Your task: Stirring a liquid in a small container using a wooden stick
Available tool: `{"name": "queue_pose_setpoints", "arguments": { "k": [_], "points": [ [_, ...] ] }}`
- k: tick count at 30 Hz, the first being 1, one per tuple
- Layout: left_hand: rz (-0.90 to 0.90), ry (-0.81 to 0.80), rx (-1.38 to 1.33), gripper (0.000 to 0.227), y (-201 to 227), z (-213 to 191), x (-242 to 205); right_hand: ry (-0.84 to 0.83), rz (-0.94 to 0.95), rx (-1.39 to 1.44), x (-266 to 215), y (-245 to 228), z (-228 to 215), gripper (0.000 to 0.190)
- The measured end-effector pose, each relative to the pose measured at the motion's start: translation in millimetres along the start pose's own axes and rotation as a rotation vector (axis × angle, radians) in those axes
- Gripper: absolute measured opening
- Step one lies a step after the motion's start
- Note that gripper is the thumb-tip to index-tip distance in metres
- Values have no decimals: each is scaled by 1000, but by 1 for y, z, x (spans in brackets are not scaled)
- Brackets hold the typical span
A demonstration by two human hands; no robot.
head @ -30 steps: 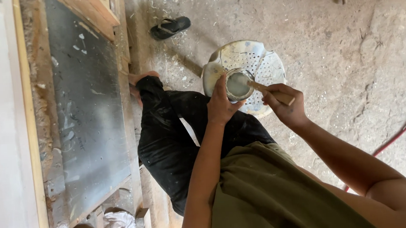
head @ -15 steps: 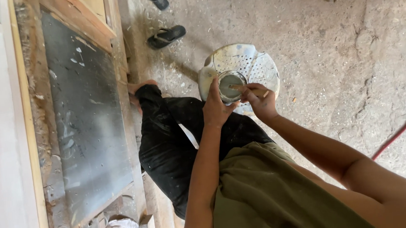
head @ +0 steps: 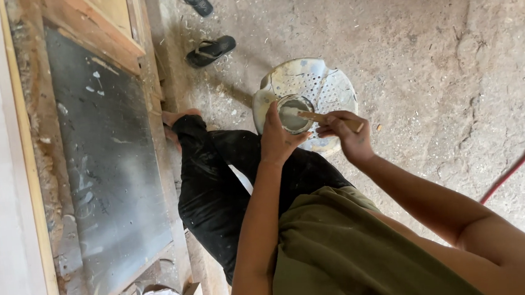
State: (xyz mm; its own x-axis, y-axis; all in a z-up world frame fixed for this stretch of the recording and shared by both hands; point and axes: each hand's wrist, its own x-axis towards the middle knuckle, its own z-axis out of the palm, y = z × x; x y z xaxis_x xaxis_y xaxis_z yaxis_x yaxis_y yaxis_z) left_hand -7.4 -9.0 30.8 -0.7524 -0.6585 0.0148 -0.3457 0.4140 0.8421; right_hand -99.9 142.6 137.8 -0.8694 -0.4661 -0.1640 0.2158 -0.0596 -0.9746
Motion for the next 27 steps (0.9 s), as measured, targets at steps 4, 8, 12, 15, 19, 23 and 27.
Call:
{"name": "queue_pose_setpoints", "arguments": {
  "k": [4, 8, 12, 15, 19, 23, 27],
  "points": [
    [10, -49, -45, 138, -6, -11, 0, -51, -12, -16, 13, 29, 9, 22],
    [2, -165, -90, 136, -2, -22, 9, -52, 61, -91, 21, 35, 10, 21],
    [-61, -405, -45, 137, -5, -38, 30, -16, 48, -139, 3, -9, 12, 16],
    [-88, -474, 68, 143, -14, -34, 42, -20, 8, -154, -6, -43, 3, 19],
    [-104, -531, 61, 143, -11, -35, 44, 81, 10, -17, -6, -30, 3, 18],
    [-118, -529, -22, 139, 3, -44, 38, 43, 25, 15, 5, 7, 13, 22],
    [-112, -512, -98, 139, 6, -44, 37, 14, 42, -101, 17, 34, 19, 22]
  ]
}}
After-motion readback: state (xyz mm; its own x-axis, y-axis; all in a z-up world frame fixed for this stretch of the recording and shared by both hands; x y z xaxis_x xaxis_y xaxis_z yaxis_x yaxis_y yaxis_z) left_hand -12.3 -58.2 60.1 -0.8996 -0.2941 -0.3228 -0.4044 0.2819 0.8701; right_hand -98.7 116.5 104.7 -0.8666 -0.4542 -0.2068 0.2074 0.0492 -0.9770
